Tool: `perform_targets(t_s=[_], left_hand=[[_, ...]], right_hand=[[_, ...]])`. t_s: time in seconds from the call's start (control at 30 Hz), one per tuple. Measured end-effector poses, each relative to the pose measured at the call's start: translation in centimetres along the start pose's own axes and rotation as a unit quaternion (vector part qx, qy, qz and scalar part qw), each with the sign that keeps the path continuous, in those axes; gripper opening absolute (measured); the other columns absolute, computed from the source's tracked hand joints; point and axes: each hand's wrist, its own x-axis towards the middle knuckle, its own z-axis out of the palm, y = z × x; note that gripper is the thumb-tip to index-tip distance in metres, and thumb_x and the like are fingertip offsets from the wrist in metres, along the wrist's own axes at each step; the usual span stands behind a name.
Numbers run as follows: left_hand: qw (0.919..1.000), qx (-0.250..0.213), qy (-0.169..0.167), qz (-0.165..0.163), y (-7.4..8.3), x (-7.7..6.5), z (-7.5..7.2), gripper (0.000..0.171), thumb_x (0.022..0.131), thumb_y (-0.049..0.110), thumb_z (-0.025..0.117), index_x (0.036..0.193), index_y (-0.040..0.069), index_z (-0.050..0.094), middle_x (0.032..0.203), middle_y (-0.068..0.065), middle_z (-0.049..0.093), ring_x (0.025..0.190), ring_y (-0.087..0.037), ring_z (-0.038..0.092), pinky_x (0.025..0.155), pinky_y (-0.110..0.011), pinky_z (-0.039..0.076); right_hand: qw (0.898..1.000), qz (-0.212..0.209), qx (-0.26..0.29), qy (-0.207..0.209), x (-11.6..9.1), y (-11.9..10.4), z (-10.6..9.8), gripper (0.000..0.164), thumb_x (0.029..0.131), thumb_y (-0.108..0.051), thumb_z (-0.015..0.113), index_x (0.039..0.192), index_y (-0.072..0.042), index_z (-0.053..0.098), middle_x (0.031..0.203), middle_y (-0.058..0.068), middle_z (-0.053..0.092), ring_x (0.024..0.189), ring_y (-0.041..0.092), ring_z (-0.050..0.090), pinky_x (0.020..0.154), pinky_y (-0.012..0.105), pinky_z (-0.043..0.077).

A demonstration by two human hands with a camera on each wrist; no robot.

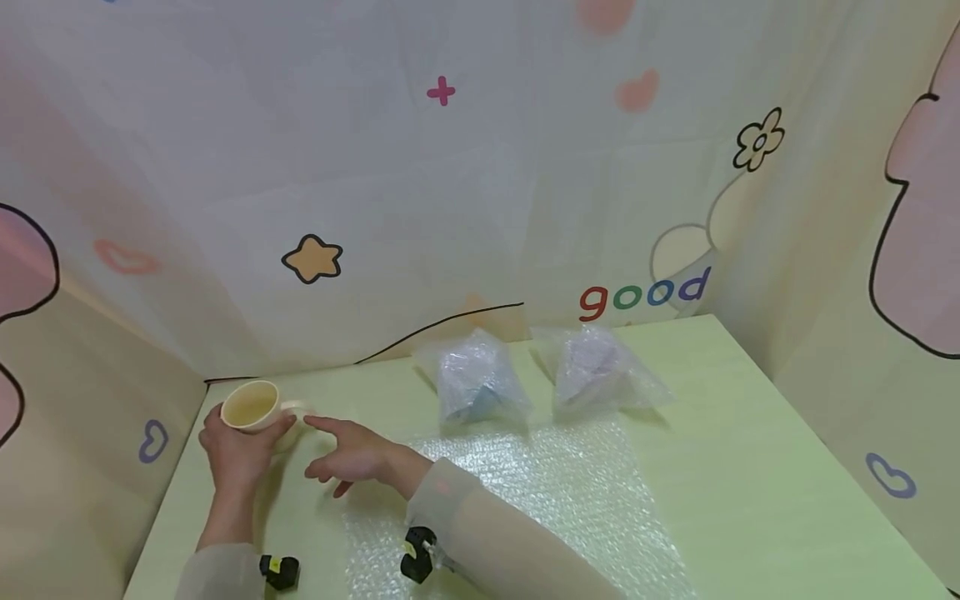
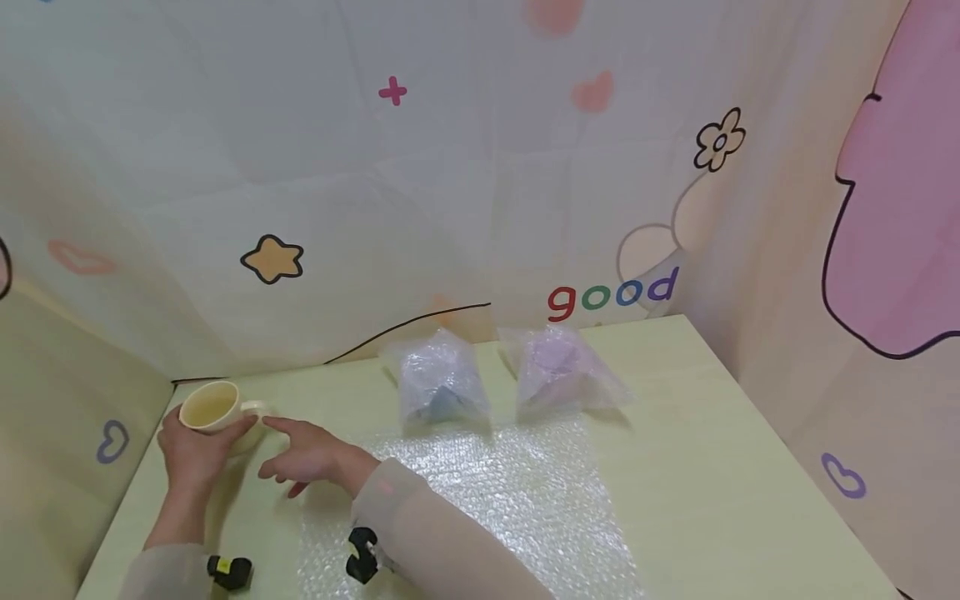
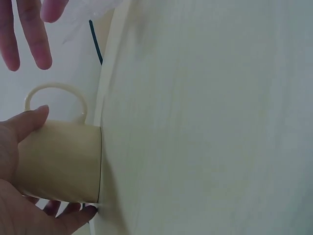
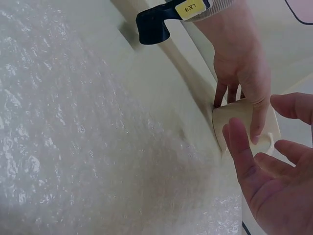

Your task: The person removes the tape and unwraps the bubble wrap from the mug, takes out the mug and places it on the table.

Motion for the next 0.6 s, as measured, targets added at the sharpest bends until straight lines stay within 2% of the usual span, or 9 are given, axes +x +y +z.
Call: perform_targets(t_s=[0.1,0.2,0.3,0.43,0.6], left_hand=[[0.9999,0.012,-0.005,-0.011,0.0,-0.6,-0.4,0.122,0.079,0.039,0.09,0.164,0.006,0.008,0.157,-0.032,0.019,0.138,-0.05,0.035,0.112,-0.066,0.035],[0.9995,0.028,-0.004,-0.013,0.4,-1.4,-1.0,0.127,0.078,0.038,0.09,0.165,0.008,0.003,0.159,-0.033,0.013,0.141,-0.055,0.031,0.113,-0.068,0.033],[0.9994,0.032,0.003,-0.016,1.2,-2.3,-1.6,0.129,0.077,0.038,0.09,0.166,0.011,0.001,0.162,-0.03,0.009,0.146,-0.057,0.023,0.113,-0.071,0.031],[0.9993,0.033,0.011,-0.016,2.3,-3.7,-2.3,0.129,0.078,0.039,0.09,0.167,0.017,-0.001,0.164,-0.026,0.006,0.148,-0.056,0.018,0.111,-0.071,0.031],[0.9992,0.033,0.024,0.0,3.8,-5.3,-2.6,0.125,0.079,0.037,0.089,0.167,0.019,0.002,0.166,-0.022,0.006,0.15,-0.049,0.015,0.112,-0.07,0.031]], right_hand=[[1.0,-0.004,-0.006,0.003,-0.7,0.1,0.0,0.073,0.091,-0.014,0.073,0.156,-0.031,0.045,0.09,0.004,0.07,0.084,0.025,0.074,0.065,0.038,0.062],[1.0,-0.011,-0.009,0.007,-1.4,0.3,-0.1,0.068,0.092,-0.014,0.073,0.153,-0.03,0.049,0.096,0.003,0.07,0.083,0.024,0.073,0.063,0.036,0.061],[1.0,-0.023,-0.003,0.006,-2.1,0.8,-0.3,0.062,0.093,-0.013,0.072,0.15,-0.028,0.053,0.119,0.006,0.069,0.084,0.022,0.073,0.061,0.033,0.06],[0.999,-0.034,0.009,0.007,-3.0,1.4,-0.6,0.056,0.093,-0.012,0.071,0.146,-0.025,0.056,0.146,0.007,0.058,0.083,0.017,0.072,0.06,0.031,0.059],[0.999,-0.039,0.031,0.006,-4.1,2.1,-1.3,0.054,0.094,-0.012,0.071,0.145,-0.024,0.058,0.147,0.006,0.058,0.084,0.02,0.073,0.061,0.031,0.059]])
